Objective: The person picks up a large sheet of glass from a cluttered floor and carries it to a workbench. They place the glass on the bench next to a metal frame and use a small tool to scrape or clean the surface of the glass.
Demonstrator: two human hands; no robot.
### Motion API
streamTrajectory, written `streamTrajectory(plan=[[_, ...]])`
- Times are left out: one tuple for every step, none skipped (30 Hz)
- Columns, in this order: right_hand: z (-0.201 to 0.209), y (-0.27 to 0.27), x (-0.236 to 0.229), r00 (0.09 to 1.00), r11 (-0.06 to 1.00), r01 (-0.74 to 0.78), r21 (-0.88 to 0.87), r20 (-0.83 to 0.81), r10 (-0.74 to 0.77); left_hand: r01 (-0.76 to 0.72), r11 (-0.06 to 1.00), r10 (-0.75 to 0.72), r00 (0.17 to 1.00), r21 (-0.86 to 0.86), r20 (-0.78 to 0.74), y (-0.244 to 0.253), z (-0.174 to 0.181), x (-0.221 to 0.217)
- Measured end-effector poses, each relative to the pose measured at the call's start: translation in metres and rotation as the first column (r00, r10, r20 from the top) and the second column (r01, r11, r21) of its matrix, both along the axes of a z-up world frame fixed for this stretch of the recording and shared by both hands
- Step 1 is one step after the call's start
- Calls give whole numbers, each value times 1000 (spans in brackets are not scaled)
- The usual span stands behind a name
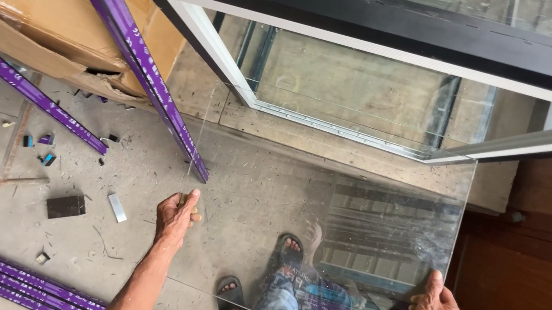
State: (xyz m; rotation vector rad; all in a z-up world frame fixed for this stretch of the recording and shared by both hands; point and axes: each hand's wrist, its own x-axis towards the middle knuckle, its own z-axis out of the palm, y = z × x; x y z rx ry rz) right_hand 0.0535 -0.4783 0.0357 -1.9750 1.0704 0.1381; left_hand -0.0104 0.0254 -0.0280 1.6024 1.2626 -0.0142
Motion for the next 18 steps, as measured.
streamTrajectory(plan=[[6,2,0,1000,1000,6,-5,-24,-6,5,1000,-5,1000,-1,0,0,-3,-1],[5,0,-1,1000,1000,15,-12,-26,-15,13,1000,-13,1000,-9,-3,-2,1,-2],[4,-1,-1,999,1000,-17,-25,-28,16,5,1000,-5,1000,-13,3,-4,4,-4],[4,-2,-2,998,998,-48,-38,-32,47,-4,1000,4,1000,-18,9,-5,9,-7],[6,-3,-3,998,998,-55,-43,-31,54,-10,1000,11,1000,-22,10,-8,11,-11],[9,-3,-5,997,997,-60,-41,-51,58,-19,1000,19,1000,-18,-7,-10,15,-16],[11,-1,-7,995,997,-73,-34,-72,70,-35,999,35,999,-9,-27,-10,20,-26],[17,1,-12,994,996,-88,-33,-74,85,-49,999,49,998,-8,-29,-11,21,-39],[22,4,-13,989,994,-108,-33,-102,105,-67,998,67,997,1,-41,-11,24,-51],[28,8,-16,984,991,-129,-33,-130,124,-85,996,86,995,10,-52,-10,27,-66],[30,10,-21,980,986,-162,-28,-125,158,-119,993,119,992,16,-48,-11,32,-83],[31,12,-28,973,981,-192,-38,-138,185,-154,988,154,987,11,-38,-12,37,-102],[33,17,-32,966,973,-224,-47,-146,215,-191,981,192,981,8,-22,-12,42,-120],[27,20,-38,958,965,-259,-42,-136,251,-227,974,227,974,13,-12,-9,53,-138],[21,22,-46,961,964,-266,-9,-80,264,-251,968,250,968,-2,-20,-9,62,-158],[15,24,-54,961,961,-275,26,-24,275,-274,962,273,962,-18,-27,-9,72,-180],[10,29,-61,953,953,-302,24,-12,302,-300,954,300,954,-20,-15,-6,74,-202],[4,34,-69,942,942,-335,14,20,334,-327,945,327,945,4,-7,-3,76,-225]])
